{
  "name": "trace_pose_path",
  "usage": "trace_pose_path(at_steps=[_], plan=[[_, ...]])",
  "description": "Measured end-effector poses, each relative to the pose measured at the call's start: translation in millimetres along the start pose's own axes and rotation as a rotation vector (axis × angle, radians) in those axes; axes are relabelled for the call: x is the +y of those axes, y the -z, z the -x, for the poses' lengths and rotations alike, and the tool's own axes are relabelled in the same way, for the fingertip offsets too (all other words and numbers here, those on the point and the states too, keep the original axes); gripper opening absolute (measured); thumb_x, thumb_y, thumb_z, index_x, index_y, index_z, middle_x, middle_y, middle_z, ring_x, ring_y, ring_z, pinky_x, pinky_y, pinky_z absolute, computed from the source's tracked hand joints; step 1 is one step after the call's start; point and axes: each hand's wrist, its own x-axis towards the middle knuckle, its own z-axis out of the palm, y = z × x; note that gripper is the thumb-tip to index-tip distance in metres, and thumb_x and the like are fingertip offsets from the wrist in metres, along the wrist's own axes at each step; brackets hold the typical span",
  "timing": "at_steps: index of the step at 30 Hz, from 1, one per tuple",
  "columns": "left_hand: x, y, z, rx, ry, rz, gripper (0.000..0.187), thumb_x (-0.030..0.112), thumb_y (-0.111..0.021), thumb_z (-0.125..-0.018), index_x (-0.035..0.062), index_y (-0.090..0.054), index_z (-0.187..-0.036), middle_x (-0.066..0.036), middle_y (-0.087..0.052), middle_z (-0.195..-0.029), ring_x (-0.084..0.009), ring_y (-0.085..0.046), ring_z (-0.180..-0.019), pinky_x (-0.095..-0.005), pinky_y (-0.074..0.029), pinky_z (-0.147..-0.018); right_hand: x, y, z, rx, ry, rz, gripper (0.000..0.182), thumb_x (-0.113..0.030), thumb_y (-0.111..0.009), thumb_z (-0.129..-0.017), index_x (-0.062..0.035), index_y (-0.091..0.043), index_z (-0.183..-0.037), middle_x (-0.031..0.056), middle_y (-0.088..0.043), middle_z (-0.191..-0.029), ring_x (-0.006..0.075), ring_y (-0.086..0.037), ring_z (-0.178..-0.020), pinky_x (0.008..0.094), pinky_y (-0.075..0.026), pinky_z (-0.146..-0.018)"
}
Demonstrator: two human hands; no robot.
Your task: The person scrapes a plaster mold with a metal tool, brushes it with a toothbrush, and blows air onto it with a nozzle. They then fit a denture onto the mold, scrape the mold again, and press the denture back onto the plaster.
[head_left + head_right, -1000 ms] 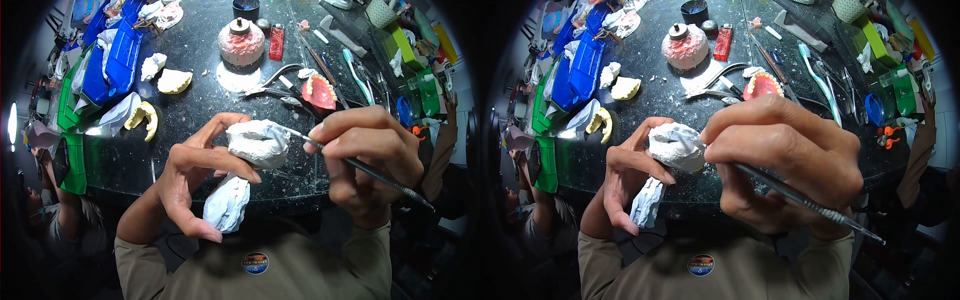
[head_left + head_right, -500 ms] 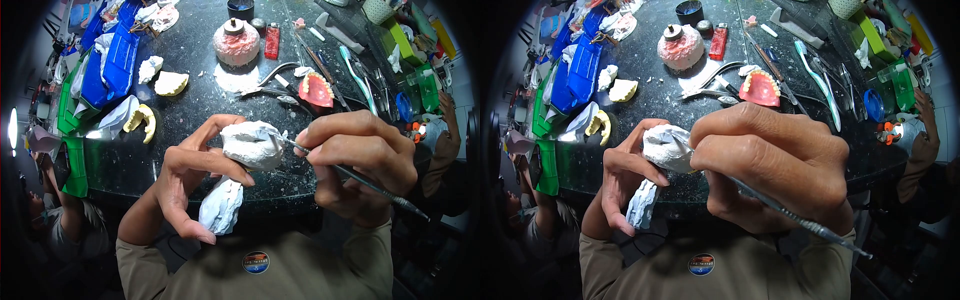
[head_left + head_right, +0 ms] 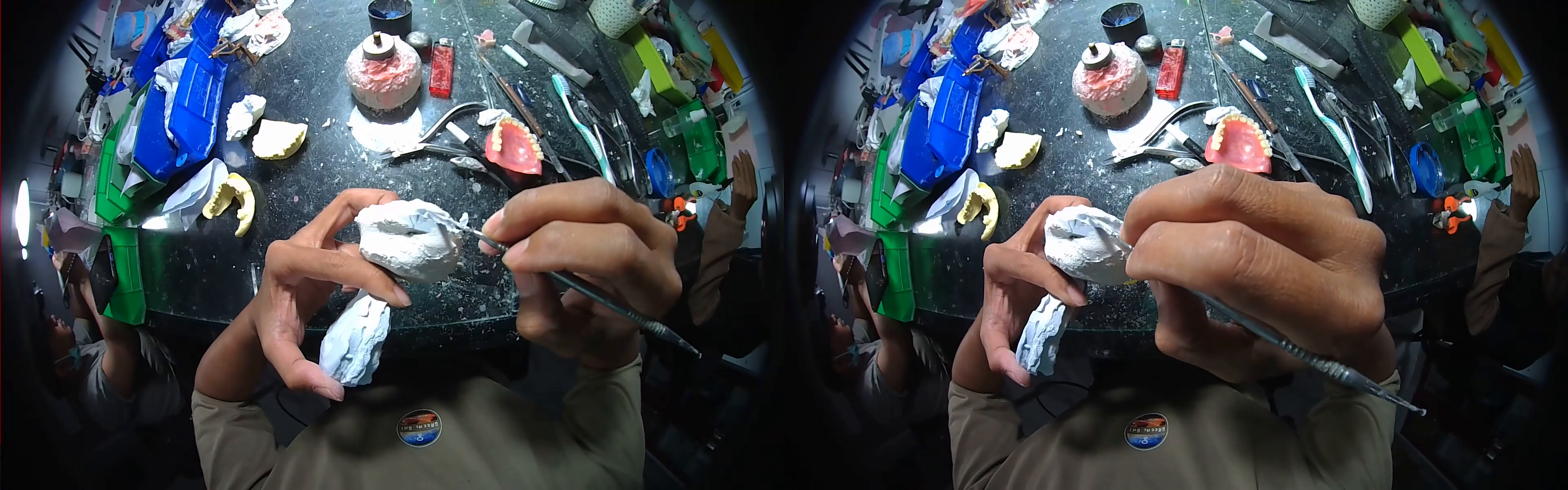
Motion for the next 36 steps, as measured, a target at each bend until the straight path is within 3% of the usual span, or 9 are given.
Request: trace_pose_path(at_steps=[6,12,20,21,23,27,33,36], plan=[[0.2,0.0,1.2,0.005,0.019,0.009,0.072,0.045,-0.085,-0.045,-0.0048,-0.071,-0.095,-0.031,-0.051,-0.122,-0.0355,-0.043,-0.122,-0.0436,-0.033,-0.103,0.0,2.7,-2.7,-0.048,0.031,-0.018,0.023,0.011,-0.063,-0.071,0.0004,-0.057,-0.09,0.019,-0.065,-0.086,0.0201,-0.066,-0.071,0.0283,-0.057,-0.062],[0.5,-2.2,0.9,0.022,0.023,0.051,0.071,0.047,-0.084,-0.045,-0.0035,-0.072,-0.094,-0.031,-0.052,-0.12,-0.036,-0.043,-0.122,-0.0444,-0.034,-0.102,4.9,-0.9,1.3,0.047,0.064,0.109,0.02,0.009,-0.064,-0.074,0.0007,-0.056,-0.09,0.0198,-0.065,-0.086,0.0214,-0.067,-0.07,0.0286,-0.058,-0.06],[0.5,-3.9,2.0,0.054,0.02,0.047,0.072,0.048,-0.083,-0.045,-0.0033,-0.072,-0.094,-0.028,-0.057,-0.116,-0.0348,-0.044,-0.121,-0.0453,-0.032,-0.102,1.3,-5.8,0.1,0.068,0.026,-0.002,0.013,0.004,-0.063,-0.081,-0.0015,-0.055,-0.09,0.0202,-0.064,-0.088,0.0217,-0.065,-0.07,0.0305,-0.057,-0.061],[0.6,-3.5,2.2,0.049,0.026,0.034,0.072,0.048,-0.082,-0.046,-0.0034,-0.072,-0.095,-0.026,-0.059,-0.113,-0.0344,-0.044,-0.12,-0.0453,-0.032,-0.102,4.6,-5.8,-1.4,0.065,0.038,0.022,0.008,-0.003,-0.058,-0.086,-0.0003,-0.055,-0.092,0.0227,-0.063,-0.093,0.0236,-0.066,-0.073,0.0321,-0.057,-0.063],[0.7,-1.2,1.7,0.042,0.034,0.007,0.073,0.048,-0.081,-0.046,-0.0037,-0.072,-0.096,-0.023,-0.063,-0.108,-0.0339,-0.043,-0.12,-0.0453,-0.03,-0.102,11.1,-5.7,-4.4,0.061,0.063,0.069,0.019,-0.017,-0.05,-0.097,0.0019,-0.055,-0.097,0.0277,-0.063,-0.101,0.0276,-0.068,-0.081,0.0354,-0.058,-0.069],[-0.5,2.0,1.9,0.049,0.044,-0.023,0.074,0.048,-0.08,-0.046,-0.0038,-0.071,-0.098,-0.019,-0.066,-0.102,-0.0332,-0.043,-0.119,-0.0447,-0.029,-0.102,20.7,-5.1,-5.0,0.003,-0.003,0.122,0.033,-0.025,-0.039,-0.101,0.0021,-0.058,-0.104,0.0292,-0.061,-0.113,0.0326,-0.066,-0.096,0.0421,-0.055,-0.082],[1.8,-0.9,2.5,0.042,0.027,0.031,0.073,0.047,-0.081,-0.045,-0.0039,-0.071,-0.096,-0.023,-0.063,-0.107,-0.0335,-0.043,-0.119,-0.0436,-0.031,-0.101,12.4,-4.4,-3.7,-0.077,-0.049,0.068,0.027,-0.019,-0.044,-0.099,-0.0026,-0.065,-0.1,0.0204,-0.064,-0.106,0.0266,-0.065,-0.095,0.0372,-0.054,-0.081],[-0.7,-3.1,1.0,0.054,-0.019,0.099,0.073,0.047,-0.082,-0.044,-0.0045,-0.072,-0.094,-0.028,-0.057,-0.115,-0.0341,-0.044,-0.119,-0.0425,-0.034,-0.1,16.3,-9.4,-4.7,0.018,-0.002,0.069,0.017,-0.011,-0.055,-0.092,-0.0117,-0.068,-0.103,0.0132,-0.062,-0.104,0.0196,-0.062,-0.085,0.0304,-0.052,-0.07]])
